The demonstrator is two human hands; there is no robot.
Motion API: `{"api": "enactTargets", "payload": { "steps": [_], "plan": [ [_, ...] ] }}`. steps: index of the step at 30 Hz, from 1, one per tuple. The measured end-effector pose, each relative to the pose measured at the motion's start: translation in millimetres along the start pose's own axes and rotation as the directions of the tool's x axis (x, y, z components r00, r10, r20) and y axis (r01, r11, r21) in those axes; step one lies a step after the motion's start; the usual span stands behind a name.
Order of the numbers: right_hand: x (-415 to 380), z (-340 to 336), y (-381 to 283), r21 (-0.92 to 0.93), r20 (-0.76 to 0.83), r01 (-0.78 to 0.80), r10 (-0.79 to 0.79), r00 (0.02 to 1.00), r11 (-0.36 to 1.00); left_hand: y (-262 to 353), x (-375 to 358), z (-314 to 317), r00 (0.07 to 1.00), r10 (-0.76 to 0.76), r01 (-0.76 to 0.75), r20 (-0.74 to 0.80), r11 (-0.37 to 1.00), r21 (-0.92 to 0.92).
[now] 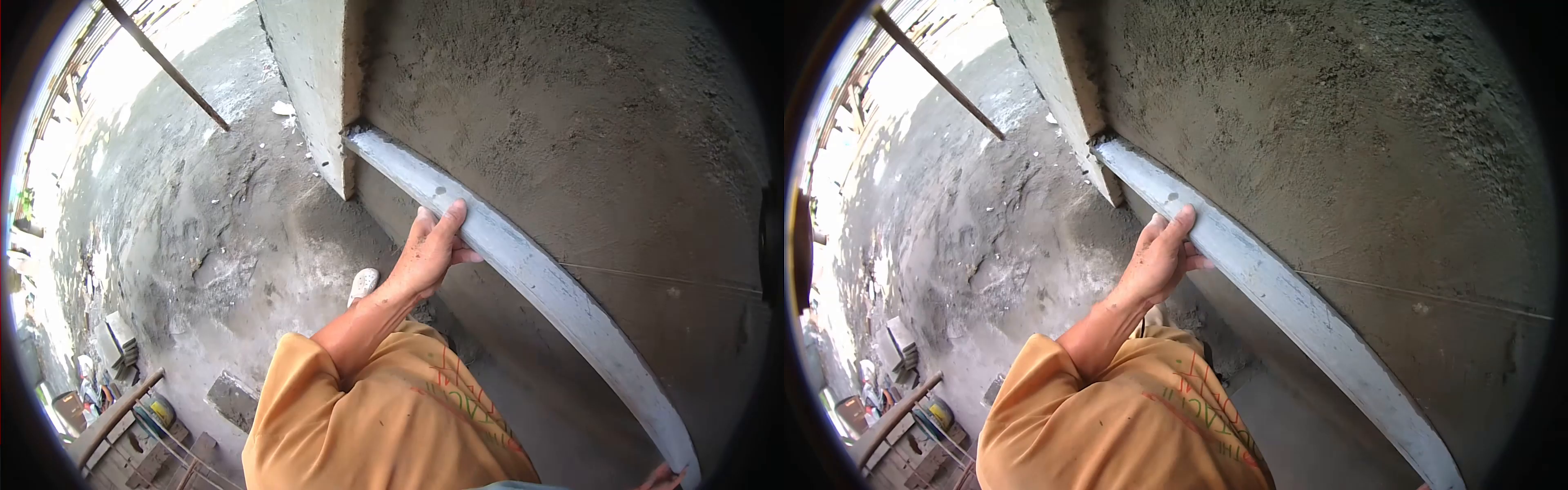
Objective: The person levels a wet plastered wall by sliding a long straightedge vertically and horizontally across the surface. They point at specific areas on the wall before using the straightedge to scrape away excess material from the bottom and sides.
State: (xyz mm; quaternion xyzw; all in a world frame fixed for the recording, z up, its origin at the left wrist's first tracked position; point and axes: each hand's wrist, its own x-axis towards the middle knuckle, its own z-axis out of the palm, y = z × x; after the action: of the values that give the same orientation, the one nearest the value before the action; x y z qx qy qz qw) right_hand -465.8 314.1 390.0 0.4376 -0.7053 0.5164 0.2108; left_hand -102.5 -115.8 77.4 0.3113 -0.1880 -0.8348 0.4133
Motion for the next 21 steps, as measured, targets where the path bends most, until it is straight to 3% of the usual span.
{"api": "enactTargets", "payload": {
  "steps": [9, 13, 14, 15, 16, 20, 21],
  "plan": [
    [1, -22, 3, -0.022, 0.077, 0.022, -0.02, 0.997, 1.0, 19, -25, 25, 0.994, 0.063, -0.069, 0.091, 0.996, 0.062],
    [-21, -31, 7, -0.205, 0.234, 0.159, -0.11, 0.966, 0.966, -1, -26, 17, 0.994, 0.056, -0.062, 0.089, 0.996, 0.065],
    [-36, -9, -13, 0.03, 0.042, -0.123, 0.122, 0.992, 0.992, -11, -27, 14, 0.995, 0.05, -0.051, 0.081, 0.999, 0.012],
    [-50, 11, -32, 0.308, -0.084, -0.344, 0.386, 0.919, 0.887, -22, -29, 11, 0.996, 0.046, -0.043, 0.076, 0.998, -0.042],
    [-61, 24, -41, 0.383, -0.182, -0.388, 0.48, 0.858, 0.838, -36, -31, 6, 0.998, -0.004, 0.006, 0.066, 1.0, -0.025],
    [-100, -33, -9, 0.35, -0.27, -0.445, 0.544, 0.794, 0.824, -134, -37, -30, 0.99, -0.097, 0.102, 0.099, 0.993, -0.052],
    [-114, -71, 22, 0.142, -0.146, -0.461, 0.479, 0.865, 0.876, -171, -30, -51, 0.969, -0.24, 0.239, 0.063, 0.971, 0.023]
  ]
}}
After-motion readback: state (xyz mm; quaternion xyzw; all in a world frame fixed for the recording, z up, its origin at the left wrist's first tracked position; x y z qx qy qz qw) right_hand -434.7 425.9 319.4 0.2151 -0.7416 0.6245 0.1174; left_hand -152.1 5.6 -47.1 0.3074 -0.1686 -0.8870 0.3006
